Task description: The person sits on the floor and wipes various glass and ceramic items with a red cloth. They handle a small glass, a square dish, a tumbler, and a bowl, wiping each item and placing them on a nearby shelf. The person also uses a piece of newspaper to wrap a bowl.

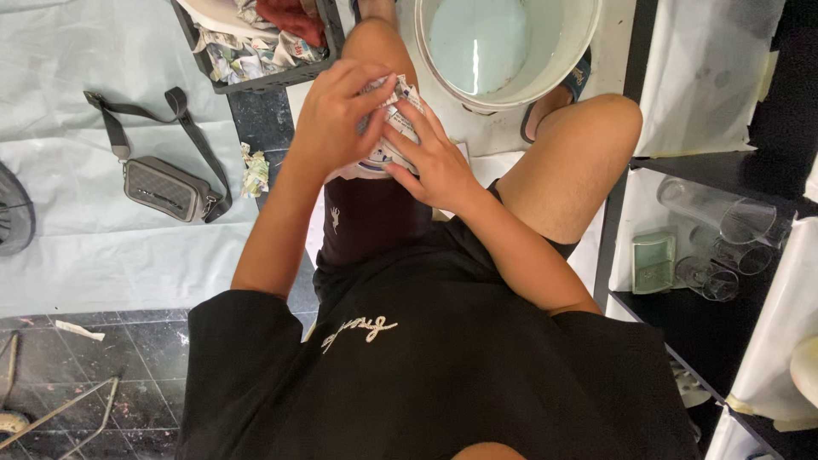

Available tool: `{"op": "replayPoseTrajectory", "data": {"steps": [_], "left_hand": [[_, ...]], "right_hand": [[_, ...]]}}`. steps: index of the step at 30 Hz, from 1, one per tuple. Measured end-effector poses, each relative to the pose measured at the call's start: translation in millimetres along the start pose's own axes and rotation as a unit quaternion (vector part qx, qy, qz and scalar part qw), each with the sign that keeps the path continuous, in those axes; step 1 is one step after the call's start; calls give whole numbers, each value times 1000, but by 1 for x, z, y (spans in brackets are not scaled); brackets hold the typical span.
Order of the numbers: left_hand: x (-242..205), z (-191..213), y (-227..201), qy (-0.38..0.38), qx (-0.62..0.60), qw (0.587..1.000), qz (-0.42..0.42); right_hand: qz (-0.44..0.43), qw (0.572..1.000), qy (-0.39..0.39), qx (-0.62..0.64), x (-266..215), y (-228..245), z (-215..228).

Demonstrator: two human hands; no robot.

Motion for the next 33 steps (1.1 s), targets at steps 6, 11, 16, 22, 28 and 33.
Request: {"op": "replayPoseTrajectory", "data": {"steps": [6, 11, 16, 22, 28, 33], "left_hand": [[-8, 0, -12, -4, 65, 997, 45], [-17, -2, -5, -32, 61, 996, 59], [-18, -5, -4, -33, 48, 996, 67], [-15, -9, -5, -16, 40, 998, 56], [-15, -7, -4, -14, 10, 998, 64], [-18, -3, -2, -8, 13, 998, 62]], "right_hand": [[-164, 941, -73, 287, -17, -25, 6], [-351, 894, 49, 272, -48, -71, -9], [-297, 832, -84, 461, -49, -86, -16], [-176, 899, -119, 384, -15, -43, -24], [41, 998, -37, -43, -8, 5, 3], [25, 992, 56, -111, -6, -3, -7]]}}
Point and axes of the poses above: each hand's wrist, its own x-axis towards the middle knuckle, its own z-axis out of the back of the hand, y = z × x, the point moved 5 cm from there along x, towards the middle knuckle, and after that the axes turned 2 degrees about -z, right-handed, at the moved point
